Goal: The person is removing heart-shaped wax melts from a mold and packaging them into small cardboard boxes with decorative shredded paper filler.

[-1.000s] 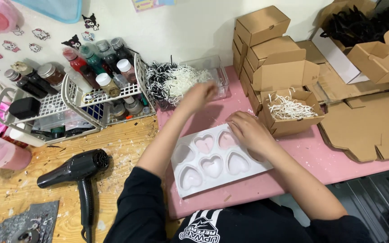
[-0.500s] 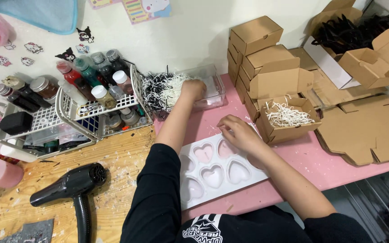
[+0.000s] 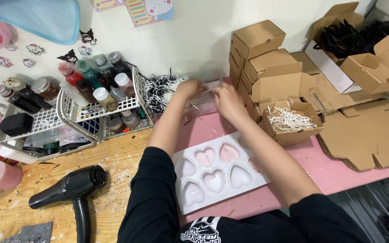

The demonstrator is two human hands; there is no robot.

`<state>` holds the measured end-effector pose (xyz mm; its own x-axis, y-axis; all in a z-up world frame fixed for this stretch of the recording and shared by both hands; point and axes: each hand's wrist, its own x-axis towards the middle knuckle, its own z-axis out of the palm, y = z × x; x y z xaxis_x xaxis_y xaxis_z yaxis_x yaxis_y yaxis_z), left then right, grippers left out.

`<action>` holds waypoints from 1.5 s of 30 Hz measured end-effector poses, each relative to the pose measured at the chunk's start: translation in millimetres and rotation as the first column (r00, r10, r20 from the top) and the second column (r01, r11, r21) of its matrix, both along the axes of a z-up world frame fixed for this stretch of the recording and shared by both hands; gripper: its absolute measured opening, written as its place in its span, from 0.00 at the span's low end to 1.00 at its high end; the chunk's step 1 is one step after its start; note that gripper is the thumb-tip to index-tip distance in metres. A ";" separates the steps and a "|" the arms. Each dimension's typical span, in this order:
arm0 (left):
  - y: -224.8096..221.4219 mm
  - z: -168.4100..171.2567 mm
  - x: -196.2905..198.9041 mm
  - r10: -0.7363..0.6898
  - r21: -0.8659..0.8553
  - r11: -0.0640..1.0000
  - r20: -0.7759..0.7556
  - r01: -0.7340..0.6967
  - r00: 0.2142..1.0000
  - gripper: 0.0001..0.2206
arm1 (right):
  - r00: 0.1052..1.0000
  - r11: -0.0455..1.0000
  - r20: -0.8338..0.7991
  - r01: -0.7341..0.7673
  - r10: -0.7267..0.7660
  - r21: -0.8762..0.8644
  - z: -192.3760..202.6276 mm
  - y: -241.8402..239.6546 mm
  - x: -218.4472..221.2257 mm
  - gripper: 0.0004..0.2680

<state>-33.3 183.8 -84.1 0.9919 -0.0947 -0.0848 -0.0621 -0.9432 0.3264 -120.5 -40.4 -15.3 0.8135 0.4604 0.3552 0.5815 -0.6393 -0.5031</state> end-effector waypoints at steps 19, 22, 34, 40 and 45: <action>35.8 -69.9 40.6 -0.067 -0.495 0.869 -0.157 -0.020 0.985 0.24 | 0.647 0.925 -0.761 0.312 -0.039 0.218 -34.4 50.7 98.5 0.16; 36.4 -65.2 35.6 -0.079 -0.374 0.927 -0.081 0.043 0.994 0.22 | 0.731 0.905 -0.683 0.296 -0.009 0.305 -57.1 54.0 106.8 0.10; -1.2 16.2 -26.4 0.193 -0.151 0.972 0.065 -0.181 0.979 0.21 | 0.793 0.886 -0.609 0.269 0.017 0.376 -11.4 32.1 74.8 0.12; 0.3 -12.8 -12.3 0.025 -0.222 0.975 0.040 -0.015 0.999 0.37 | 0.913 0.983 -0.369 0.180 -0.174 -0.018 21.9 10.5 46.2 0.13; -30.8 61.0 -83.0 0.110 -0.483 0.876 0.232 0.016 0.967 0.30 | 0.971 0.932 -0.209 -0.029 0.112 0.362 71.7 -53.6 -39.8 0.05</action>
